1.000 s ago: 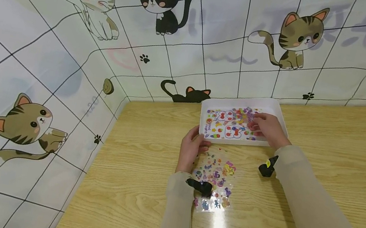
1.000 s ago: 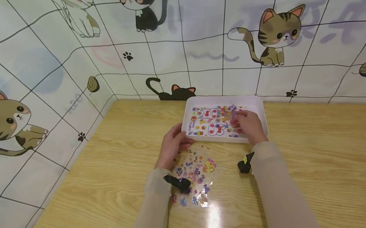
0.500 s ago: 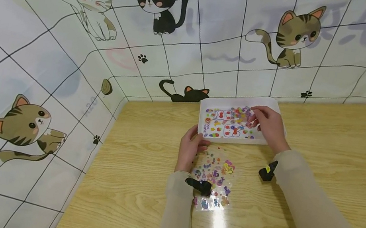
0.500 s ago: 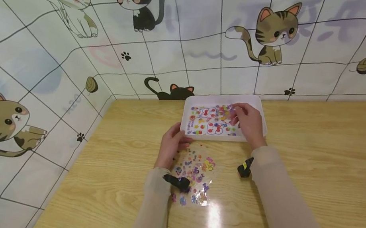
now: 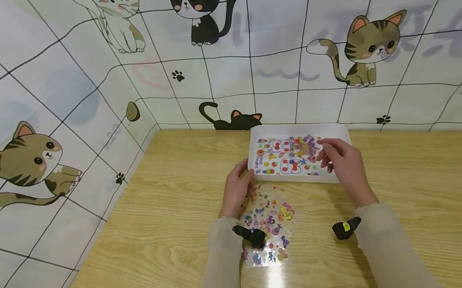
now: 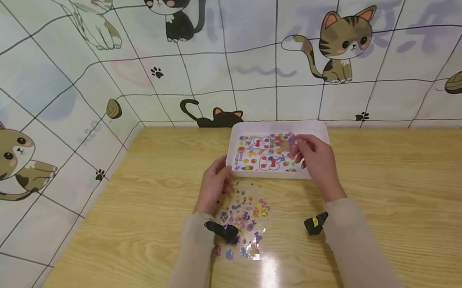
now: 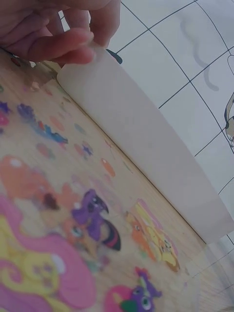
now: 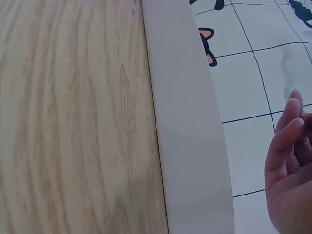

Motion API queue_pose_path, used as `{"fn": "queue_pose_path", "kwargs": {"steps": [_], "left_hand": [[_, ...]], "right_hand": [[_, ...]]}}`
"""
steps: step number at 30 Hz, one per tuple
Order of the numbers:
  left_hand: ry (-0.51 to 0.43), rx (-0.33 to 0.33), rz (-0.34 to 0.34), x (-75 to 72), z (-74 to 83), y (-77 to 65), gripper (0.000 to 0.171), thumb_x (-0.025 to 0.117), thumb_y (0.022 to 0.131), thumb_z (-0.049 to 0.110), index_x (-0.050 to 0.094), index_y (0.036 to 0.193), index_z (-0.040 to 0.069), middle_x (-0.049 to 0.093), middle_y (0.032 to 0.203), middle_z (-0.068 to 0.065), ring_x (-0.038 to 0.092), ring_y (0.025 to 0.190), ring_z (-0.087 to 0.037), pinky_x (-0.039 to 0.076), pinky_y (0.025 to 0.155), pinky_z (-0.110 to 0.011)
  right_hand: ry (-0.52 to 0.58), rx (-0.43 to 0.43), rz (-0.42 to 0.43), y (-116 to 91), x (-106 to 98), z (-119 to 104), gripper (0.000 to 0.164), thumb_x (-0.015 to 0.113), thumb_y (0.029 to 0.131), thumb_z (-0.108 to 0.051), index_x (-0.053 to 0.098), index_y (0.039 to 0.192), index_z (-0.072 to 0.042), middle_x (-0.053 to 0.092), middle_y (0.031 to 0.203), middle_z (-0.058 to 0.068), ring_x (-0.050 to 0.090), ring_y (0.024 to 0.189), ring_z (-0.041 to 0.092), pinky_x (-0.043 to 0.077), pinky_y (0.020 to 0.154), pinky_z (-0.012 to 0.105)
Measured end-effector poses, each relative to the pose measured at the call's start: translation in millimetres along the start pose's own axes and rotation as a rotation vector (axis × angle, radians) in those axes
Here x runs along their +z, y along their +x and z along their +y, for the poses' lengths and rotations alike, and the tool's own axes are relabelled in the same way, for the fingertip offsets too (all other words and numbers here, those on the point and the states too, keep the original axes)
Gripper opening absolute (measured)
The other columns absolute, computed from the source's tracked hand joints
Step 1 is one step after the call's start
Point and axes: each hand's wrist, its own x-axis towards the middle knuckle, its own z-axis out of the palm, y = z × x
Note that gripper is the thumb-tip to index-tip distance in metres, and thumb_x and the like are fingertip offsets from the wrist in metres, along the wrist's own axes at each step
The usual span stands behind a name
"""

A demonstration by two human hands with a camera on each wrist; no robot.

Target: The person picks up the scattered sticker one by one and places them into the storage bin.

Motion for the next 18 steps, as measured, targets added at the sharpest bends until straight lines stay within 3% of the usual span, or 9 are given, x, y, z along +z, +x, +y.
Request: {"fn": "queue_pose_path", "kwargs": {"steps": [6, 11, 18], "left_hand": [[0.018, 0.0, 0.016, -0.8, 1.0, -1.4, 0.04, 0.048, 0.092, 0.025, 0.044, 0.132, 0.022, 0.056, 0.101, -0.015, 0.04, 0.045, -0.013, 0.036, 0.038, -0.024], [0.008, 0.011, 0.017, -1.2, 1.9, -1.9, 0.041, 0.049, 0.092, 0.024, 0.044, 0.132, 0.021, 0.053, 0.12, -0.005, 0.04, 0.045, -0.012, 0.037, 0.037, -0.023], [0.013, -0.002, 0.018, -1.2, 1.4, -1.4, 0.039, 0.049, 0.092, 0.025, 0.045, 0.131, 0.024, 0.053, 0.122, -0.003, 0.042, 0.046, -0.013, 0.038, 0.037, -0.023]], "right_hand": [[0.024, 0.059, 0.001, -12, -4, 1, 0.041, 0.041, 0.093, -0.038, 0.051, 0.121, -0.009, 0.058, 0.09, 0.012, 0.054, 0.072, 0.02, 0.049, 0.058, 0.029], [0.057, 0.104, -0.02, -20, -7, 2, 0.043, 0.042, 0.092, -0.04, 0.05, 0.12, -0.009, 0.058, 0.094, 0.012, 0.053, 0.075, 0.019, 0.049, 0.06, 0.026], [0.056, 0.129, -0.046, -29, -9, 2, 0.041, 0.043, 0.092, -0.038, 0.052, 0.119, -0.008, 0.059, 0.094, 0.011, 0.055, 0.075, 0.018, 0.05, 0.063, 0.03]]}}
